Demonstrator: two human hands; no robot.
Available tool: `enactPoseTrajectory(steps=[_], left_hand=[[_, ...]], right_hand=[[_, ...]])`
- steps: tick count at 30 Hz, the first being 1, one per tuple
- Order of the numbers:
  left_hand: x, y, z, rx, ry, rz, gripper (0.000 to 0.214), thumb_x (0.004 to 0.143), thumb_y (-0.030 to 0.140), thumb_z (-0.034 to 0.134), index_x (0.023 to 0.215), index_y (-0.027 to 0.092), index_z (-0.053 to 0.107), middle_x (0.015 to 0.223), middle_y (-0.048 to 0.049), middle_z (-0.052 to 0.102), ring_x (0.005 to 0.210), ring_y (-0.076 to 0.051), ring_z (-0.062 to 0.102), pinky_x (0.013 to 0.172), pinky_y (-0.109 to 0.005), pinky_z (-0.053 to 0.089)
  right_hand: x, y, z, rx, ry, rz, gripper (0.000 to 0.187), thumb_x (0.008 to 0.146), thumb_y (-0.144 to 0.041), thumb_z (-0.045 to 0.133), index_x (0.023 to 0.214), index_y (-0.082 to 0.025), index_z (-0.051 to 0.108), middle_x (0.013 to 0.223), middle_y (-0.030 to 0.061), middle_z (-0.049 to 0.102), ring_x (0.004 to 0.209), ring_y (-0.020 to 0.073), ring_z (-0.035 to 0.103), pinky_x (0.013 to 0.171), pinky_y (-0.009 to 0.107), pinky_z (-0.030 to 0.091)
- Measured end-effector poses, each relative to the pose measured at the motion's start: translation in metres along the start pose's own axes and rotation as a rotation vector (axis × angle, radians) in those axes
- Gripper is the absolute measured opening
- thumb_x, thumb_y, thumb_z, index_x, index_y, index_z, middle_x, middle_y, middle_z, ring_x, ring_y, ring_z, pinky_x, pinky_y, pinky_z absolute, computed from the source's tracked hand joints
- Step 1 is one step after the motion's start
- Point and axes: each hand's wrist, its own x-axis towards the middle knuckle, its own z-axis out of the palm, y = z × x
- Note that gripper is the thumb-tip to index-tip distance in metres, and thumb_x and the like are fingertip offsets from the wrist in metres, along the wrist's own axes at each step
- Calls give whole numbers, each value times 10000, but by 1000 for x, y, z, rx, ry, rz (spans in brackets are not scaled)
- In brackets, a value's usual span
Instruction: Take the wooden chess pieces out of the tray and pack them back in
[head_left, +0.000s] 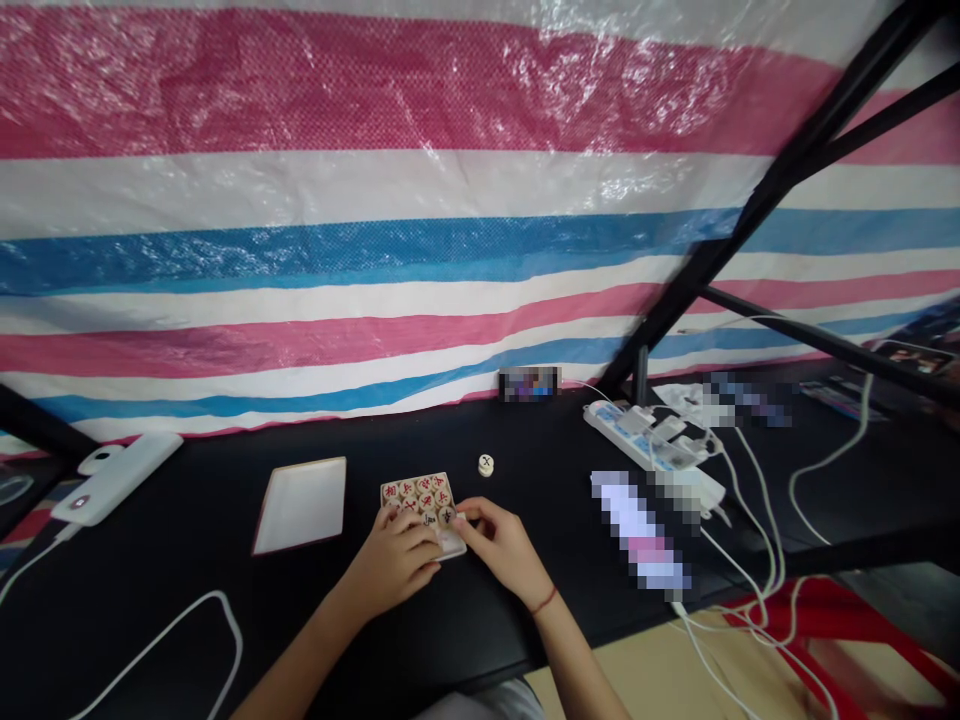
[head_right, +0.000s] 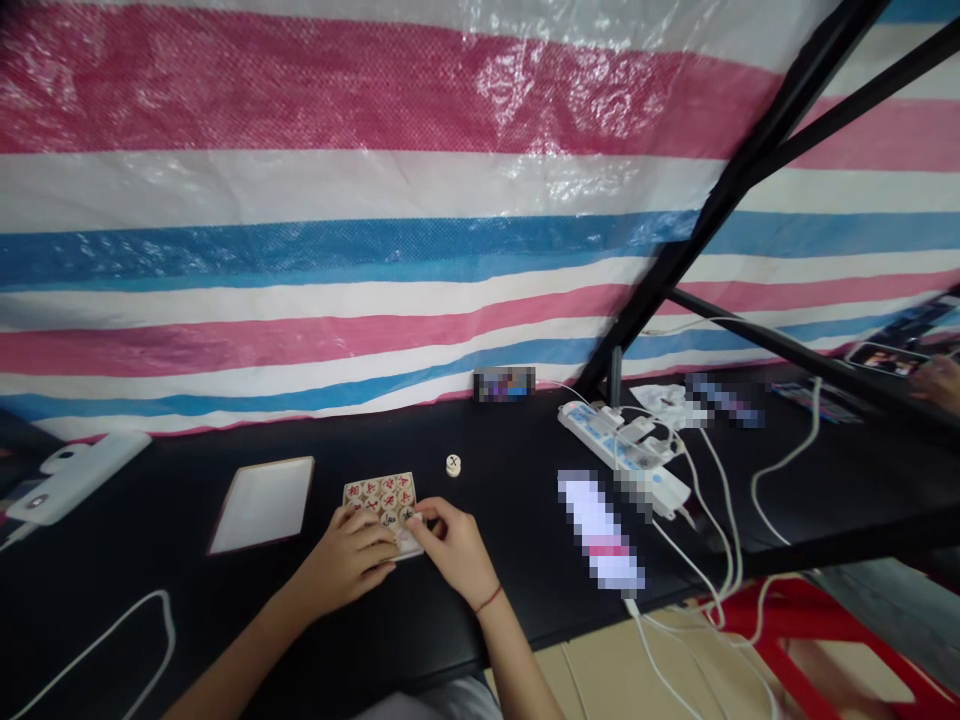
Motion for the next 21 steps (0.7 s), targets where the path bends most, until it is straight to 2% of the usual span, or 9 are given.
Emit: enactPoseTrajectory(steps=[6,11,13,17,21], left_hand=[[-4,1,4,-22,58,27,119,910,279,516,896,246,630,860,41,700,913,-133,567,924,-351,286],[-6,4,1,-13,96,-18,128,890,309,539,959,267,638,966,29,687,988,-153,548,917,-336,317],[-7,4,2,-3,103,-47,140,873,318,560,978,283,645,999,24,674,1025,-171,532,942,-350,318],[-11,2,6,40,124,-73,165,847,335,588,993,296,656,1060,4,647,1087,-200,507,988,-384,309],[-14,0,11,46,129,-81,165,847,334,587,991,298,657,1093,-3,637,1115,-208,497,988,-390,316]], right_hand=[[1,0,1,-34,-12,-10,279,811,-413,599,948,-177,660,796,15,673,543,84,481,524,198,396],[-1,3,2,-58,-33,-1,219,784,-334,612,939,-185,657,752,2,653,537,85,504,533,197,427],[-1,2,2,-58,-37,-18,190,765,-285,607,924,-190,654,817,13,653,559,84,529,552,198,453],[-3,0,3,-33,-42,-65,197,735,-206,564,914,-193,645,1078,56,583,626,71,573,584,196,495],[-4,0,4,-36,-59,-86,247,728,-144,525,934,-196,652,1052,49,572,642,68,575,582,186,491]])
